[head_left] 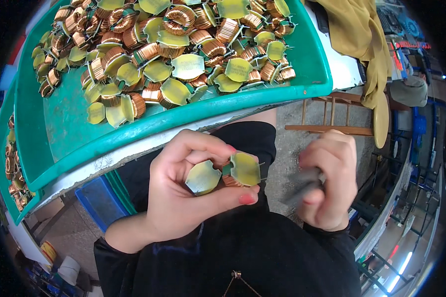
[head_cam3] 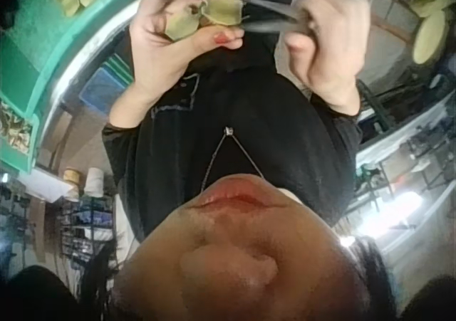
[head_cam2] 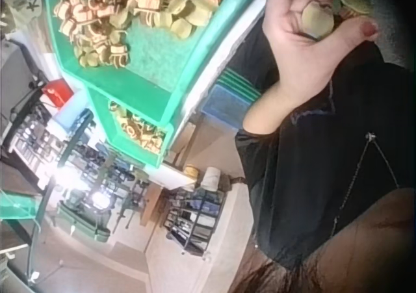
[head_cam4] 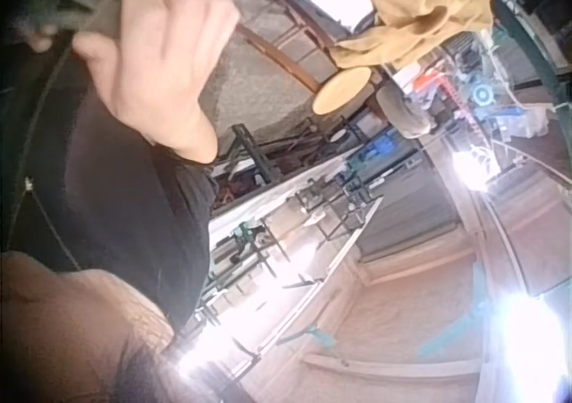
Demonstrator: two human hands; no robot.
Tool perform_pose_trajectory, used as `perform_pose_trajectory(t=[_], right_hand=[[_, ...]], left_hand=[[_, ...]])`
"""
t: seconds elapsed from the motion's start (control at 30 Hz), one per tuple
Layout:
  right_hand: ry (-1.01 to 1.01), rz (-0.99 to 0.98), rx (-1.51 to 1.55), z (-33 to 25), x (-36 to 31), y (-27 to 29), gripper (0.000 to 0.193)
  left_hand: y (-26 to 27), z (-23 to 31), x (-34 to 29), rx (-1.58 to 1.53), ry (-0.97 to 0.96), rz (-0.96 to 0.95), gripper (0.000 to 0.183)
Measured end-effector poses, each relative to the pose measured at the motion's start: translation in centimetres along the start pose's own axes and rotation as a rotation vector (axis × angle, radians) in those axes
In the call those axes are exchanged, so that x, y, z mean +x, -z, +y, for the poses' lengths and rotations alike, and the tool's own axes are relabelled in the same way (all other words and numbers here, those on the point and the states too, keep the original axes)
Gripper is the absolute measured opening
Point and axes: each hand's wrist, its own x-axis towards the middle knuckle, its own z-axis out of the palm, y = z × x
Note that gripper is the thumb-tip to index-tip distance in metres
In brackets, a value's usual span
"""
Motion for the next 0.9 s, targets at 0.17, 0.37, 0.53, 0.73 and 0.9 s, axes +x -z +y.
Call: perform_pose_trajectory(t=[0.17,0.37,0.53,0.73,0.9], right_hand=[[-0.397,-0.1,0.328,-0.3,0.0,0.8,0.022],[-0.319,-0.309,0.009,0.2,0.1,1.1,0.02],[-0.275,-0.345,-0.068,0.0,0.3,0.9,0.019],[-0.242,-0.332,-0.097,-0.3,0.7,0.9,0.02],[-0.235,-0.319,-0.093,-0.4,0.7,0.6,0.019]], left_hand=[[-0.2,0.9,0.2,-0.357,0.211,-0.015,0.041],[1.1,0.3,0.3,-0.52,0.309,-0.095,0.033],[1.1,0.4,0.3,-0.555,0.379,-0.102,0.036],[0.9,0.6,0.4,-0.597,0.401,-0.128,0.037],[0.9,0.7,0.1,-0.608,0.438,-0.167,0.037]])
